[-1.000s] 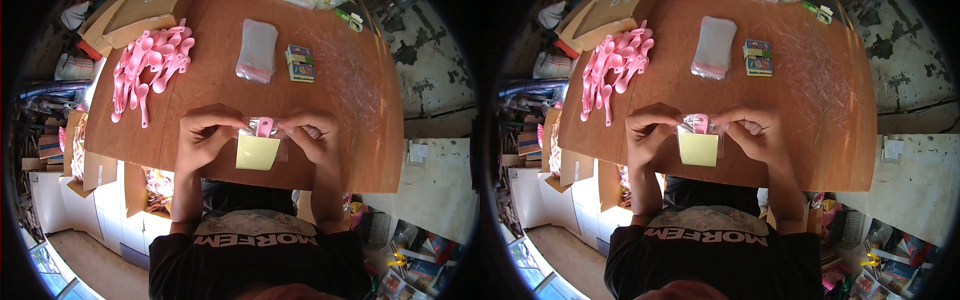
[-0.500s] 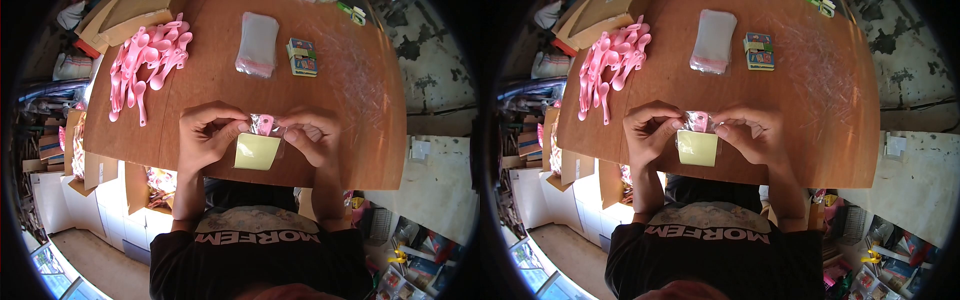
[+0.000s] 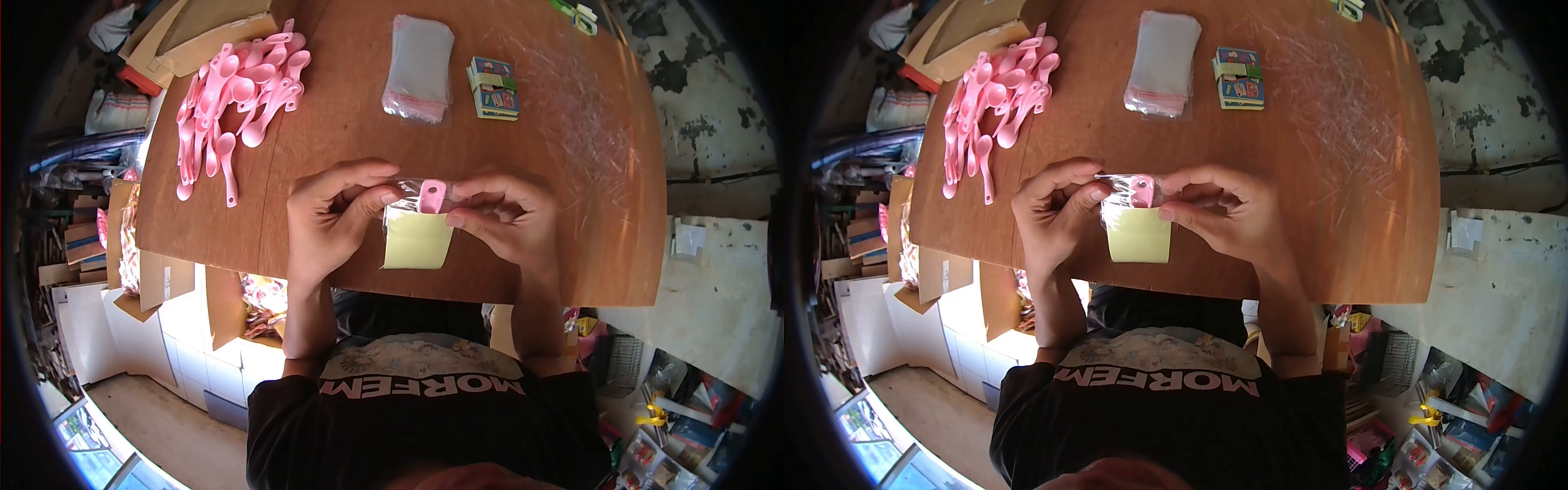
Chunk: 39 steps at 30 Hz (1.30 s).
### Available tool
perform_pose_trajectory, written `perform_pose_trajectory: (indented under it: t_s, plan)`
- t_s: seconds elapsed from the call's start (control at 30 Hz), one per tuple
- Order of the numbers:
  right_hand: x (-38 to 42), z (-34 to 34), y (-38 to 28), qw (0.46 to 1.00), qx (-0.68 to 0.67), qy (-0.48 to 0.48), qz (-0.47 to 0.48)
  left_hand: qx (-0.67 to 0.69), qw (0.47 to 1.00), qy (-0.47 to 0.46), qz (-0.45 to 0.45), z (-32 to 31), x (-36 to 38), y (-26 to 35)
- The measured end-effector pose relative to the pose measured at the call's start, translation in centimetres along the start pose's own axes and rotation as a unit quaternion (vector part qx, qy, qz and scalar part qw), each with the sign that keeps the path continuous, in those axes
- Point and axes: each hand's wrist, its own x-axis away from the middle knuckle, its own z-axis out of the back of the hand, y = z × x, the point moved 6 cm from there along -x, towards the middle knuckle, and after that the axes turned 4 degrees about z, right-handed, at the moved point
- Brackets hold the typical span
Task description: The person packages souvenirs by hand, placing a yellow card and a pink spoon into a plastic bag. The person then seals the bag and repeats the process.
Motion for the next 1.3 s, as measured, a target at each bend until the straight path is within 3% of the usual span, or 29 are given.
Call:
perform_pose_trajectory:
  t_s: [0.13,0.2,0.27,0.37,0.43,0.53,0.57,0.6,0.67,0.73,0.8,0.87,0.93,1.0,1.07,1.1,1.13,1.17,1.2,1.23,1.27,1.3]
  plan:
    - [0.1,0.1,-0.1,1.0,-0.01,-0.005,0.003,0.032,0.999,-0.005,0.024,-0.1,0.2,-0.7]
    - [0.2,0.0,-0.2,1.0,-0.019,-0.01,0.01,0.171,0.982,-0.05,0.066,-0.8,0.4,-0.8]
    - [0.4,-0.3,-0.2,0.999,-0.025,-0.018,0.011,0.101,0.986,-0.111,0.073,-0.6,1.1,-1.6]
    - [0.3,-1.4,-0.6,0.998,-0.007,-0.068,-0.014,0.046,0.991,-0.121,0.044,1.5,3.2,-1.2]
    - [0.1,-1.2,-0.7,0.997,0.024,-0.069,-0.009,0.14,0.987,-0.057,0.046,5.0,5.4,-1.1]
    - [0.0,-0.7,-0.7,0.996,0.067,-0.067,0.0,0.173,0.97,0.169,-0.023,15.8,11.6,-4.3]
    - [-0.1,-0.6,-0.8,0.995,0.078,-0.064,0.006,0.246,0.957,0.144,-0.05,17.7,12.5,-3.9]
    - [-0.2,-0.7,-0.7,0.995,0.077,-0.063,0.007,0.269,0.928,0.253,-0.055,21.1,15.2,-5.7]
    - [-0.4,-0.8,-0.9,0.995,0.078,-0.055,0.023,0.377,0.906,0.16,-0.109,24.6,17.4,-7.7]
    - [-0.5,-1.0,-1.0,0.994,0.084,-0.06,0.023,0.39,0.866,0.307,-0.056,30.7,23.9,-15.9]
    - [-0.4,-1.1,-1.0,0.993,0.092,-0.064,0.024,0.334,0.783,0.521,0.066,32.6,29.3,-23.2]
    - [-0.5,-0.9,-0.6,0.993,0.107,-0.049,0.001,0.415,0.608,0.62,0.27,29.4,34.5,-29.0]
    - [-0.7,-0.9,-0.8,0.991,0.123,-0.048,-0.013,0.46,0.538,0.636,0.307,27.6,38.9,-34.0]
    - [-1.1,-1.0,-1.0,0.989,0.137,-0.044,-0.03,0.446,0.503,0.666,0.324,25.2,39.7,-34.6]
    - [-1.6,-1.5,-0.8,0.964,0.239,-0.105,-0.041,0.44,0.497,0.675,0.323,25.0,39.2,-34.7]
    - [-2.4,-1.4,-0.4,0.964,0.24,-0.106,-0.039,0.384,0.546,0.679,0.304,26.2,38.7,-34.3]
    - [-3.5,-1.2,-0.2,0.936,0.331,-0.116,0.018,0.325,0.592,0.68,0.284,27.3,37.7,-33.4]
    - [-4.4,-1.1,0.2,0.897,0.418,-0.123,0.074,0.243,0.602,0.707,0.279,29.4,37.1,-31.8]
    - [-5.2,-0.8,1.1,0.896,0.42,-0.124,0.074,0.099,0.636,0.734,0.215,30.5,34.7,-27.5]
    - [-6.1,-0.5,1.9,0.853,0.498,-0.111,0.104,0.049,0.61,0.775,0.158,30.0,31.7,-22.4]
    - [-6.8,-0.3,2.8,0.802,0.573,-0.097,0.135,-0.033,0.625,0.772,0.114,29.7,28.4,-17.3]
    - [-7.2,0.1,4.4,0.8,0.575,-0.098,0.139,-0.107,0.652,0.75,0.03,29.4,25.7,-13.4]
